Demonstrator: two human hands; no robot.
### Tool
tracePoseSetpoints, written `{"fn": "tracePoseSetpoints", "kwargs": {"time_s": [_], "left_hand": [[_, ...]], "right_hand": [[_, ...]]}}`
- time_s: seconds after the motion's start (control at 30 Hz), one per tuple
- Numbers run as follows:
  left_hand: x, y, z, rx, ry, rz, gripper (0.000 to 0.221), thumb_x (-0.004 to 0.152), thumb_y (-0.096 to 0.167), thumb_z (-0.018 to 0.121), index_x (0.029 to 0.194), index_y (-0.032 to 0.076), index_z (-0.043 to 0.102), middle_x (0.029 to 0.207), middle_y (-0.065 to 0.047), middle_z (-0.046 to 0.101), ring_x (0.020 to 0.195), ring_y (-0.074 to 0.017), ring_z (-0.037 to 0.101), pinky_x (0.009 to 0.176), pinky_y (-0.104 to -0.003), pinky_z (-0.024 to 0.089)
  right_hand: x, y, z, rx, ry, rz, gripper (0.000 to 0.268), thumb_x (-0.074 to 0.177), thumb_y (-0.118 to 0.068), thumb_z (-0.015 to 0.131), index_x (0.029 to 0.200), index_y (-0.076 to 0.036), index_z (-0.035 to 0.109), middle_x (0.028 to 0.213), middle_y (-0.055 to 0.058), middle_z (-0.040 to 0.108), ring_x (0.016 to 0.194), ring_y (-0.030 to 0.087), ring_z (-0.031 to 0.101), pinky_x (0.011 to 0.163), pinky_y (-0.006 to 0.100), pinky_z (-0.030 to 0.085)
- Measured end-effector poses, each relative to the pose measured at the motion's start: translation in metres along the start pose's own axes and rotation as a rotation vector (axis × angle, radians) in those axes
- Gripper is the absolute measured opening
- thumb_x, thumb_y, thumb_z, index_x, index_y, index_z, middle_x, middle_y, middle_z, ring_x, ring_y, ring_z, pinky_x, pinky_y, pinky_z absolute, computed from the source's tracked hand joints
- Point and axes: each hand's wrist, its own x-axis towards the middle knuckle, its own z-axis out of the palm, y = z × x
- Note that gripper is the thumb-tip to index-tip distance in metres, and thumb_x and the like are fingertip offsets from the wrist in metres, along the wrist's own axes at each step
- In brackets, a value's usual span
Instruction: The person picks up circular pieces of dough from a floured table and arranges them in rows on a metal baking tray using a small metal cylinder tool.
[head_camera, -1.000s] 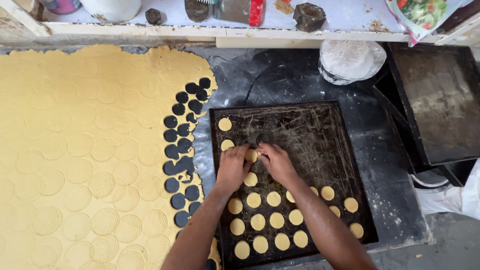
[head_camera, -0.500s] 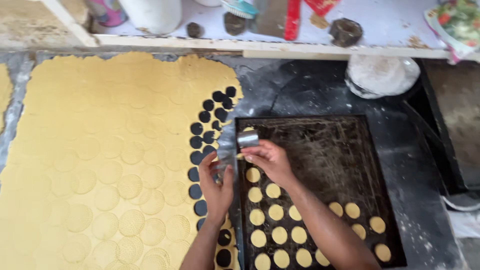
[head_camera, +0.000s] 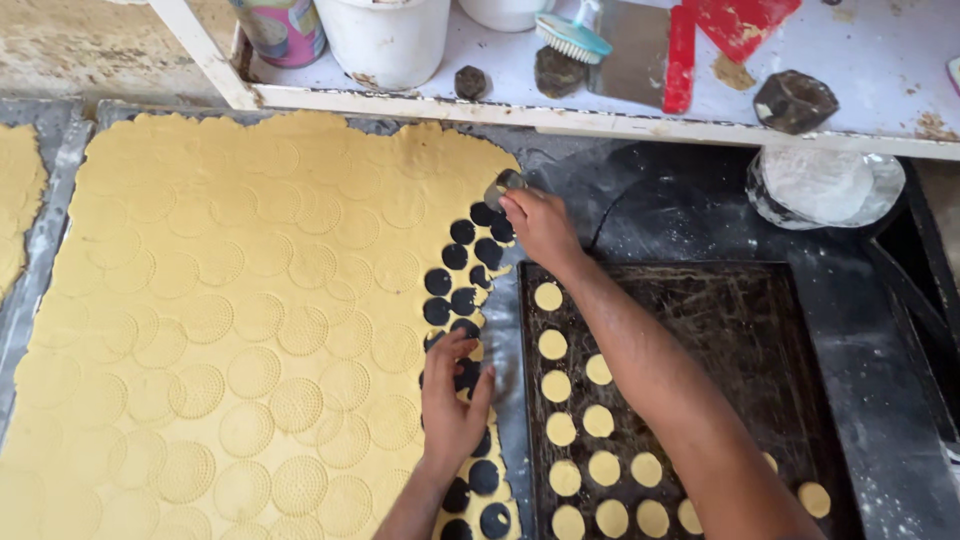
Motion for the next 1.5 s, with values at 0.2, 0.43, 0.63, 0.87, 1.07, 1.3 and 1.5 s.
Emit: {"fn": "tracePoseSetpoints", "kwargs": {"time_s": [0.2,0.43,0.63,0.87,1.07,1.3,1.5], "left_hand": [[0.000,-0.006,-0.008,0.011,-0.053,-0.021,0.034,0.088,0.009,0.074,0.117,0.002,0.060,0.132,-0.016,0.062,0.119,-0.0320,0.065,0.092,-0.041,0.054],[-0.005,-0.005,-0.013,-0.003,-0.052,0.019,0.033,0.087,0.009,0.073,0.118,0.001,0.062,0.130,-0.017,0.064,0.120,-0.0344,0.064,0.097,-0.041,0.052],[-0.008,-0.001,-0.007,0.011,-0.072,0.028,0.032,0.088,0.010,0.072,0.117,0.003,0.065,0.120,-0.015,0.069,0.112,-0.0315,0.068,0.092,-0.038,0.054],[0.001,0.008,0.031,-0.105,-0.194,-0.006,0.029,0.089,0.012,0.074,0.116,0.002,0.069,0.109,-0.014,0.074,0.099,-0.0248,0.074,0.083,-0.033,0.057],[-0.002,0.022,0.071,-0.091,-0.197,0.070,0.027,0.089,0.012,0.073,0.113,0.002,0.069,0.113,-0.013,0.075,0.098,-0.0262,0.073,0.082,-0.034,0.056],[-0.031,0.028,0.065,-0.023,-0.235,0.073,0.028,0.087,0.012,0.072,0.113,0.001,0.068,0.110,-0.014,0.073,0.102,-0.0308,0.071,0.087,-0.038,0.055],[-0.034,0.038,0.051,-0.006,-0.288,0.187,0.032,0.086,0.009,0.074,0.115,0.001,0.064,0.116,-0.016,0.071,0.108,-0.0373,0.066,0.093,-0.042,0.052]], "right_hand": [[0.019,0.034,0.041,-0.133,-0.037,-0.012,0.015,0.100,-0.012,0.068,0.098,0.003,0.066,0.090,0.022,0.070,0.084,0.044,0.067,0.070,0.050,0.051],[0.054,0.070,0.050,0.040,-0.313,0.679,0.020,0.105,-0.021,0.060,0.105,-0.006,0.072,0.086,0.012,0.076,0.068,0.024,0.069,0.060,0.037,0.053],[0.027,0.094,-0.034,1.210,-0.232,0.982,0.019,0.103,-0.015,0.066,0.106,0.004,0.067,0.092,0.016,0.074,0.075,0.019,0.068,0.064,0.030,0.054],[-0.156,0.009,-0.125,0.622,-0.002,0.625,0.017,0.097,-0.009,0.067,0.112,-0.001,0.071,0.092,0.012,0.076,0.076,0.015,0.071,0.067,0.029,0.060],[-0.222,-0.012,-0.120,-0.262,-0.005,0.113,0.014,0.087,-0.017,0.080,0.097,-0.008,0.077,0.092,0.009,0.077,0.079,0.018,0.071,0.068,0.030,0.058],[-0.235,-0.032,-0.116,-0.073,0.348,0.241,0.017,0.092,-0.011,0.077,0.104,0.000,0.073,0.096,0.009,0.073,0.080,0.017,0.071,0.066,0.030,0.056],[-0.157,-0.022,-0.084,0.060,0.141,0.218,0.019,0.091,-0.014,0.079,0.104,-0.002,0.074,0.091,0.007,0.073,0.072,0.014,0.072,0.060,0.026,0.056]]}}
